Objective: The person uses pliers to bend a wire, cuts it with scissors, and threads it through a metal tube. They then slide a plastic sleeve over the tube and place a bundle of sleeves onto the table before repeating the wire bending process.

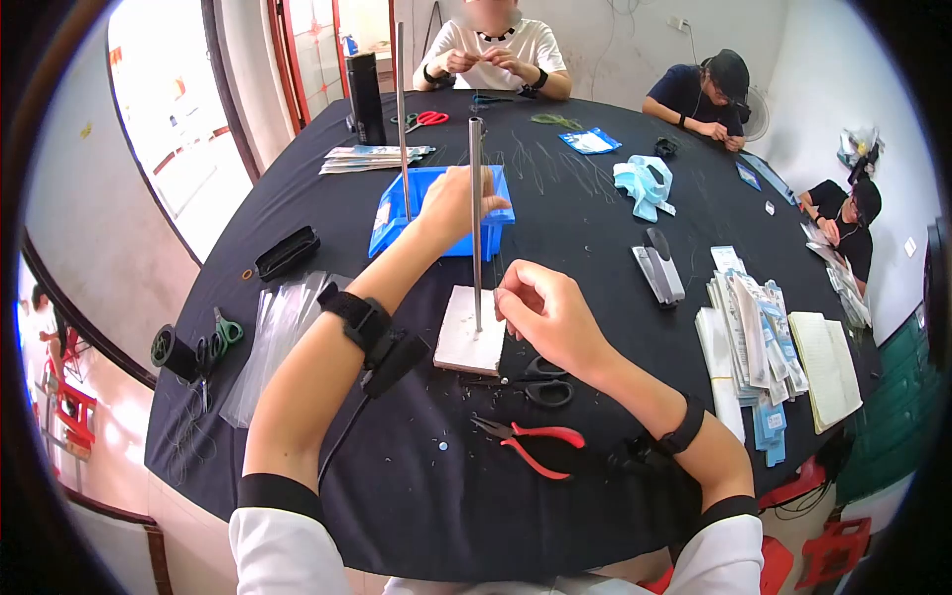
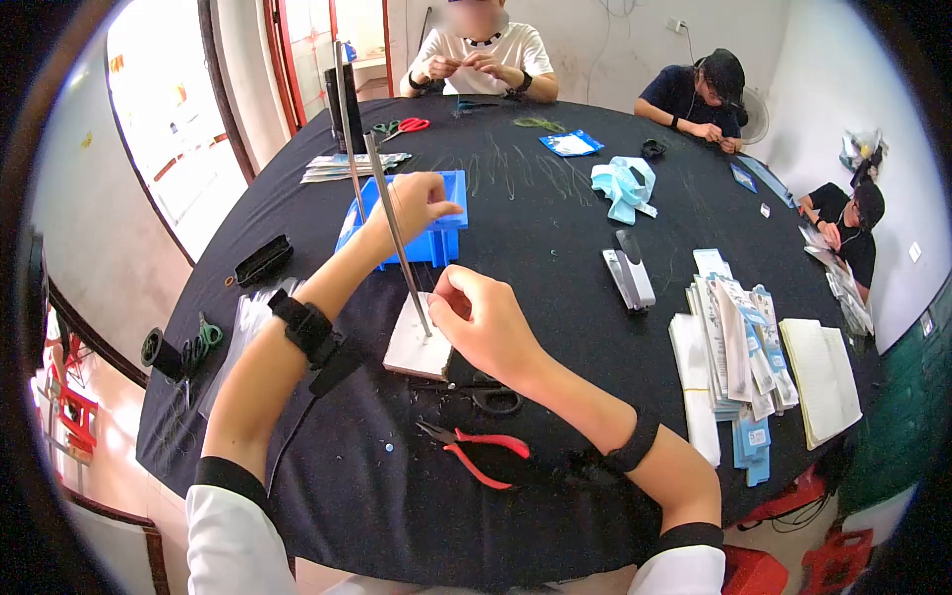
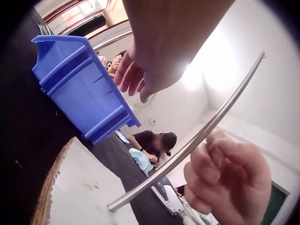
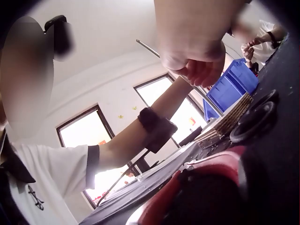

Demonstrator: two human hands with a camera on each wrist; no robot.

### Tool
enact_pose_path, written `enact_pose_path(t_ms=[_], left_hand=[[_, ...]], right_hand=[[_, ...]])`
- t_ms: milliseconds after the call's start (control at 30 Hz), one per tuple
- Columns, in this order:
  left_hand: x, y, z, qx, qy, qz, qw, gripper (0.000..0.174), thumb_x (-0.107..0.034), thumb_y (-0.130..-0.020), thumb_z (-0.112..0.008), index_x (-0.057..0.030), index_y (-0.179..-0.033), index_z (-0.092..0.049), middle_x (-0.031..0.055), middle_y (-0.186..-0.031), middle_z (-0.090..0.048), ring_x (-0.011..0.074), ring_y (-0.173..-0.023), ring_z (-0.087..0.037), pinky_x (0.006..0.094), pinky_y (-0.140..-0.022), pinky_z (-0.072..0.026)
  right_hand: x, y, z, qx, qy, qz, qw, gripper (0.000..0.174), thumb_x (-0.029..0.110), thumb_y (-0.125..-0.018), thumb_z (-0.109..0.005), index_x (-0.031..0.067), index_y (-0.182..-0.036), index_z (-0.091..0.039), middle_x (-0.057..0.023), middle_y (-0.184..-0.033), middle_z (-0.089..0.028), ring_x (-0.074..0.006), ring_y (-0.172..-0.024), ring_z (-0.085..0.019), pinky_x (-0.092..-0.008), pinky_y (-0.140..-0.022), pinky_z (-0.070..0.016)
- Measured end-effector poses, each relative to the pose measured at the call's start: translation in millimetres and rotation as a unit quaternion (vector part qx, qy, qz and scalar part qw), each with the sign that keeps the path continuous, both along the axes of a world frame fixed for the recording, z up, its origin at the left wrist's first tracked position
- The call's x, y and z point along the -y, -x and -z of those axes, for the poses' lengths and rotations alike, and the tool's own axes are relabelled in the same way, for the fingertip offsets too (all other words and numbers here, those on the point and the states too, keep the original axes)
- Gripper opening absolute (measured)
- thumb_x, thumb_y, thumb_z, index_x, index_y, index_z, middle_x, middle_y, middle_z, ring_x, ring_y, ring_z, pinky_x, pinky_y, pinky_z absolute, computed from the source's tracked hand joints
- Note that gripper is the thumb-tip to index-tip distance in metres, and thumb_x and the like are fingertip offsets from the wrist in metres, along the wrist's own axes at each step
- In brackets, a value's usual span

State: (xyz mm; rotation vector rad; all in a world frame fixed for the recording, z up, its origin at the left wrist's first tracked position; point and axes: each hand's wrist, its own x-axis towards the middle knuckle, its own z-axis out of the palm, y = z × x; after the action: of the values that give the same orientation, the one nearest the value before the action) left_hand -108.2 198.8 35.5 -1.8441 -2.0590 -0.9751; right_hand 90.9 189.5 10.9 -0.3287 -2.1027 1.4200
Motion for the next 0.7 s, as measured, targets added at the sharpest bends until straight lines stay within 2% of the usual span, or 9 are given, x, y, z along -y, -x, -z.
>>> enact_pose_path(t_ms=[33,167,233,300,400,433,500,633,700], left_hand=[[-2.7,-0.3,1.4,0.005,0.029,0.011,1.000,0.031,-0.026,-0.070,-0.073,0.0015,-0.069,-0.057,0.0166,-0.068,-0.060,0.0315,-0.066,-0.060,0.0376,-0.059,-0.0448],[0.6,2.8,1.1,0.032,-0.057,0.012,0.998,0.030,-0.025,-0.071,-0.072,0.0019,-0.069,-0.058,0.0151,-0.066,-0.060,0.0285,-0.064,-0.060,0.0372,-0.058,-0.0446],[13.5,0.6,-17.5,0.030,-0.078,-0.026,0.996,0.025,-0.020,-0.075,-0.069,0.0032,-0.072,-0.059,0.0126,-0.066,-0.061,0.0171,-0.061,-0.059,0.0305,-0.056,-0.0464],[18.7,14.0,-24.1,0.157,-0.102,0.023,0.982,0.023,-0.019,-0.079,-0.066,0.0024,-0.076,-0.058,0.0133,-0.076,-0.065,0.0167,-0.067,-0.063,0.0276,-0.059,-0.0506],[69.8,-13.8,-61.2,0.406,-0.135,0.107,0.897,0.018,-0.014,-0.086,-0.050,0.0035,-0.086,-0.054,0.0175,-0.088,-0.065,0.0223,-0.079,-0.067,0.0301,-0.068,-0.0556],[86.8,-17.3,-70.1,0.464,-0.130,0.125,0.867,0.019,-0.012,-0.082,-0.048,0.0060,-0.086,-0.053,0.0204,-0.087,-0.064,0.0254,-0.072,-0.067,0.0294,-0.058,-0.0558],[107.5,-4.7,-70.3,0.504,-0.108,0.111,0.850,0.019,-0.014,-0.082,-0.047,0.0042,-0.083,-0.053,0.0212,-0.090,-0.064,0.0256,-0.069,-0.067,0.0294,-0.057,-0.0556],[128.7,11.7,-54.0,0.607,-0.072,0.034,0.791,0.016,-0.015,-0.081,-0.049,0.0005,-0.082,-0.054,0.0159,-0.083,-0.064,0.0201,-0.062,-0.064,0.0262,-0.054,-0.0522],[132.6,5.4,-49.3,0.603,-0.040,0.041,0.796,0.014,-0.014,-0.080,-0.051,-0.0004,-0.081,-0.055,0.0129,-0.081,-0.063,0.0185,-0.061,-0.063,0.0253,-0.054,-0.0508]], right_hand=[[0.2,-1.2,-1.4,0.001,-0.006,-0.002,1.000,0.013,0.009,-0.081,-0.055,-0.0010,-0.074,-0.052,-0.0039,-0.063,-0.054,-0.0073,-0.057,-0.050,-0.0245,-0.054,-0.0406],[-0.2,-4.7,-3.4,0.011,-0.028,-0.001,1.000,0.010,0.006,-0.084,-0.051,0.0004,-0.076,-0.050,-0.0021,-0.067,-0.055,-0.0057,-0.058,-0.050,-0.0222,-0.053,-0.0413],[-0.3,-4.6,-3.2,0.017,-0.028,-0.004,0.999,0.010,0.006,-0.086,-0.049,0.0012,-0.077,-0.050,-0.0012,-0.069,-0.055,-0.0049,-0.058,-0.050,-0.0211,-0.053,-0.0415],[0.0,-4.2,-3.4,0.018,-0.017,-0.008,1.000,0.011,0.007,-0.086,-0.050,0.0014,-0.077,-0.050,-0.0015,-0.069,-0.056,-0.0052,-0.060,-0.052,-0.0212,-0.053,-0.0420],[3.9,-5.8,-7.9,0.006,0.037,-0.011,0.999,0.012,0.008,-0.081,-0.055,-0.0018,-0.074,-0.054,-0.0066,-0.070,-0.061,-0.0090,-0.064,-0.058,-0.0233,-0.058,-0.0448],[4.4,-5.9,-8.5,0.002,0.051,-0.022,0.998,0.012,0.008,-0.082,-0.055,-0.0020,-0.074,-0.054,-0.0073,-0.072,-0.062,-0.0092,-0.066,-0.059,-0.0228,-0.058,-0.0451],[4.2,-5.4,-9.8,-0.005,0.078,-0.044,0.996,0.013,0.007,-0.082,-0.055,-0.0024,-0.074,-0.055,-0.0087,-0.076,-0.064,-0.0097,-0.069,-0.061,-0.0217,-0.059,-0.0458],[2.6,-6.5,-9.0,0.027,0.098,-0.091,0.991,0.014,0.009,-0.086,-0.052,0.0000,-0.079,-0.059,-0.0118,-0.096,-0.066,-0.0122,-0.082,-0.064,-0.0225,-0.063,-0.0485],[2.7,-6.9,-9.9,0.032,0.130,-0.117,0.984,0.014,0.010,-0.085,-0.054,-0.0001,-0.078,-0.060,-0.0139,-0.099,-0.065,-0.0144,-0.084,-0.064,-0.0230,-0.065,-0.0491]])
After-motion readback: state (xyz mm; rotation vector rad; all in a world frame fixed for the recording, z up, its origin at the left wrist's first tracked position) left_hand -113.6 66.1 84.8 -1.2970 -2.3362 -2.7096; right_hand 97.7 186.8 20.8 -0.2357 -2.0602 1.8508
